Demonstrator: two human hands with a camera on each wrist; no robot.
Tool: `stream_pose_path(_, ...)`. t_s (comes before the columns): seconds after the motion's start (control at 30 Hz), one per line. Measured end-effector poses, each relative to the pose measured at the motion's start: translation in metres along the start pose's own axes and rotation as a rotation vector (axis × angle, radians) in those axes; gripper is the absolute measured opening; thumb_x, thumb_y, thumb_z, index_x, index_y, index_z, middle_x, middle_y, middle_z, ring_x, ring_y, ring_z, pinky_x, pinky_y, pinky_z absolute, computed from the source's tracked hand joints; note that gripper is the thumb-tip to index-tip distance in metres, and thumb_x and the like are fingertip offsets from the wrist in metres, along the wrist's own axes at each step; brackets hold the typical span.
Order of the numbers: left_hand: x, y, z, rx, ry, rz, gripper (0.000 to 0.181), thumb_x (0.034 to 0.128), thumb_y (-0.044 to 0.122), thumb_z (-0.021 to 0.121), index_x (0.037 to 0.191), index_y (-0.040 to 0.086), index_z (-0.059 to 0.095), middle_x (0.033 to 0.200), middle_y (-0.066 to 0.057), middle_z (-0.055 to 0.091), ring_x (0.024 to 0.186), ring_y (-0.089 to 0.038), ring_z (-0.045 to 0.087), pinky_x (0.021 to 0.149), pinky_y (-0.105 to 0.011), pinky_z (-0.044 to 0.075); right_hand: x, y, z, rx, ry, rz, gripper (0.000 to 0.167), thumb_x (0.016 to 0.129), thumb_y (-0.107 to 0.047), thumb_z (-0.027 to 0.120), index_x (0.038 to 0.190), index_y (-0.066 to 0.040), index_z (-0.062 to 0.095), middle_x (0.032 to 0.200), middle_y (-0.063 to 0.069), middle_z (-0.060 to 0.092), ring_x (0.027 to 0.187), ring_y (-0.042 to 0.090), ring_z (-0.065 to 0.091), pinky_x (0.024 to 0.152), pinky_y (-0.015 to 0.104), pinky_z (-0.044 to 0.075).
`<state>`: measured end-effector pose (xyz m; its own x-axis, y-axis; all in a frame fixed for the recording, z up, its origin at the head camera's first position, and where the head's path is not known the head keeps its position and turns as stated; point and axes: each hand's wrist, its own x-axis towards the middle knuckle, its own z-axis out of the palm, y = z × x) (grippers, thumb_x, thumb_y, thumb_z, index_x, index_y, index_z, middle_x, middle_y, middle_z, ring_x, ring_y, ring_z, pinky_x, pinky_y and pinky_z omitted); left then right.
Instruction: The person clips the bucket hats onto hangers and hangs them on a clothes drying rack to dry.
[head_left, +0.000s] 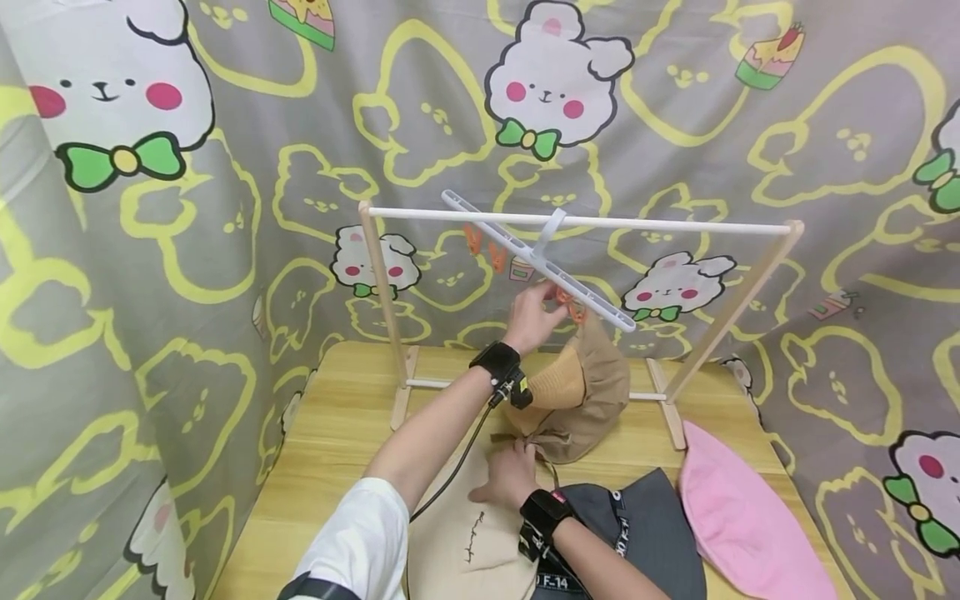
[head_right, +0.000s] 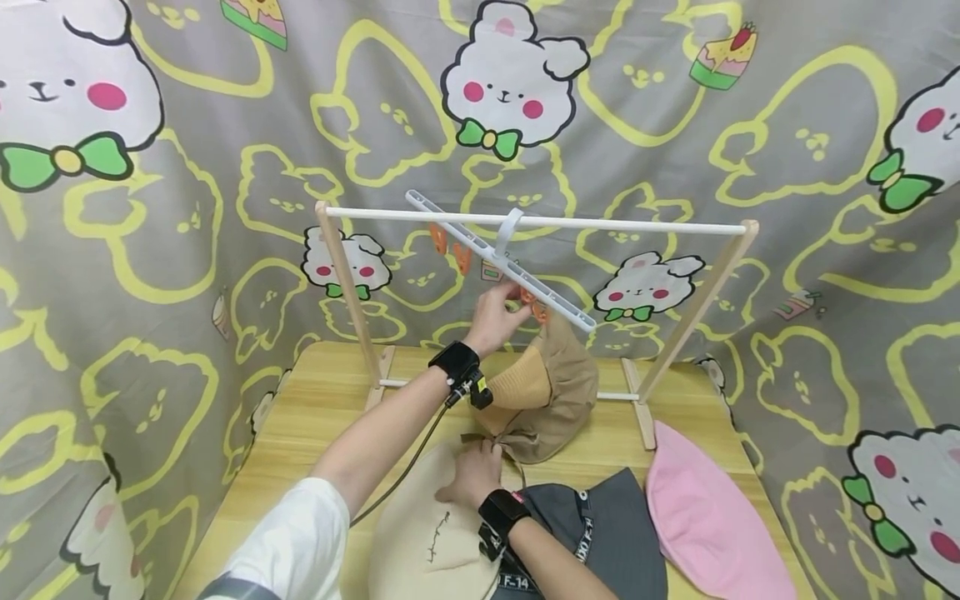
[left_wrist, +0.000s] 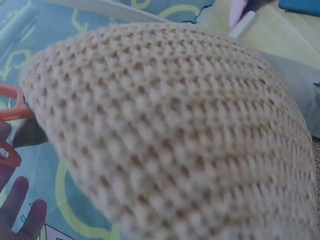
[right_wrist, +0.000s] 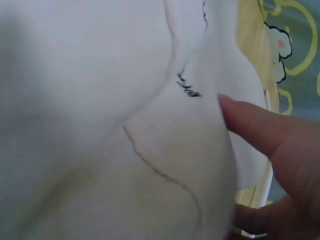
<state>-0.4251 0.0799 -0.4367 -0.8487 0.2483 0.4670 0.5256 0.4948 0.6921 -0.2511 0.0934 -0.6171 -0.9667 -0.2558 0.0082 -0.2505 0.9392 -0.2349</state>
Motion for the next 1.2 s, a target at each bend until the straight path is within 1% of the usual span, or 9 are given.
stream_pose_path(0.17, -0.001, 0.001, 0.002, -0.007, 0.015, 0.014, 0.019, 0.0978, 0.032, 0.074, 0.112, 0.02, 0.071, 0.111, 0.002, 0.078, 0.107, -0.018, 0.071, 0.097, -0.039, 0.051, -0.002, -0.002, -0.001, 0.154, -0.035, -0.042, 0.046, 0.07, -0.049, 0.088, 0.075, -0.017, 0.056, 0.071, -0.002, 0.056, 0.075, 0.025, 0.056, 0.077, 0.046, 0.039)
stream_pose_path(0.27, -0.003, 0.001, 0.003, 0.012, 0.029, 0.032, 0.016, 0.0995, 0.03, 0.071, 0.11, 0.019, 0.066, 0.107, 0.002, 0.076, 0.098, -0.018, 0.071, 0.086, -0.034, 0.053, -0.003, -0.002, -0.004, 0.314, -0.046, -0.071, 0.039, 0.08, -0.04, 0.083, 0.075, -0.016, 0.053, 0.067, -0.005, 0.048, 0.062, 0.016, 0.048, 0.063, 0.038, 0.04)
stream_pose_path(0.4, -0.007, 0.001, 0.006, 0.077, 0.05, 0.065, 0.018, 0.1003, 0.031, 0.069, 0.102, 0.016, 0.061, 0.097, -0.002, 0.07, 0.081, -0.015, 0.063, 0.069, -0.029, 0.047, -0.002, -0.002, -0.007, 0.47, -0.023, -0.116, 0.042, 0.09, -0.032, 0.077, 0.069, -0.016, 0.045, 0.062, -0.009, 0.035, 0.054, 0.008, 0.032, 0.053, 0.027, 0.029)
stream_pose_path(0.5, -0.009, 0.001, 0.005, 0.141, 0.07, 0.098, 0.026, 0.1009, 0.036, 0.069, 0.093, 0.014, 0.058, 0.087, -0.003, 0.063, 0.072, -0.015, 0.056, 0.062, -0.028, 0.041, -0.001, -0.004, -0.01, 0.502, 0.045, -0.149, 0.045, 0.094, -0.029, 0.074, 0.066, -0.016, 0.041, 0.06, -0.012, 0.03, 0.051, 0.004, 0.026, 0.052, 0.023, 0.024)
stream_pose_path(0.6, -0.011, 0.003, 0.004, 0.205, 0.089, 0.12, 0.032, 0.1012, 0.041, 0.069, 0.087, 0.015, 0.055, 0.08, 0.001, 0.056, 0.067, -0.015, 0.052, 0.058, -0.029, 0.037, 0.001, -0.008, -0.016, 0.489, 0.126, -0.166, 0.041, 0.096, -0.024, 0.071, 0.066, -0.016, 0.044, 0.06, -0.012, 0.031, 0.052, 0.004, 0.029, 0.052, 0.023, 0.025)
stream_pose_path(0.77, -0.01, 0.004, 0.001, 0.311, 0.1, 0.149, 0.03, 0.101, 0.042, 0.067, 0.085, 0.019, 0.055, 0.073, 0.006, 0.056, 0.059, -0.013, 0.05, 0.053, -0.029, 0.036, 0.005, -0.015, -0.031, 0.472, 0.187, -0.122, 0.039, 0.097, -0.02, 0.067, 0.065, -0.017, 0.045, 0.059, -0.011, 0.033, 0.052, 0.006, 0.033, 0.05, 0.024, 0.026)
stream_pose_path(1.0, -0.005, 0.007, -0.007, 0.519, 0.117, 0.27, 0.036, 0.1, 0.047, 0.063, 0.074, 0.022, 0.058, 0.059, 0.009, 0.056, 0.052, -0.013, 0.047, 0.052, -0.03, 0.035, 0.012, -0.016, -0.052, 0.527, 0.3, -0.044, 0.039, 0.094, -0.017, 0.067, 0.063, -0.016, 0.043, 0.057, -0.01, 0.033, 0.051, 0.01, 0.034, 0.051, 0.029, 0.028)
stream_pose_path(1.1, -0.005, 0.009, -0.011, 0.575, 0.089, 0.268, 0.041, 0.1013, 0.049, 0.059, 0.07, 0.023, 0.055, 0.056, 0.009, 0.053, 0.05, -0.013, 0.045, 0.05, -0.029, 0.031, 0.018, -0.011, -0.053, 0.579, 0.385, -0.038, 0.041, 0.096, -0.022, 0.065, 0.062, -0.019, 0.042, 0.056, -0.011, 0.033, 0.05, 0.011, 0.033, 0.051, 0.03, 0.028)
stream_pose_path(1.2, -0.005, 0.011, -0.016, 0.598, 0.037, 0.226, 0.045, 0.1033, 0.052, 0.054, 0.069, 0.023, 0.053, 0.057, 0.009, 0.049, 0.049, -0.013, 0.044, 0.048, -0.029, 0.029, 0.024, -0.01, -0.058, 0.604, 0.447, -0.017, 0.043, 0.098, -0.023, 0.063, 0.063, -0.02, 0.039, 0.056, -0.011, 0.031, 0.05, 0.011, 0.034, 0.05, 0.033, 0.03)
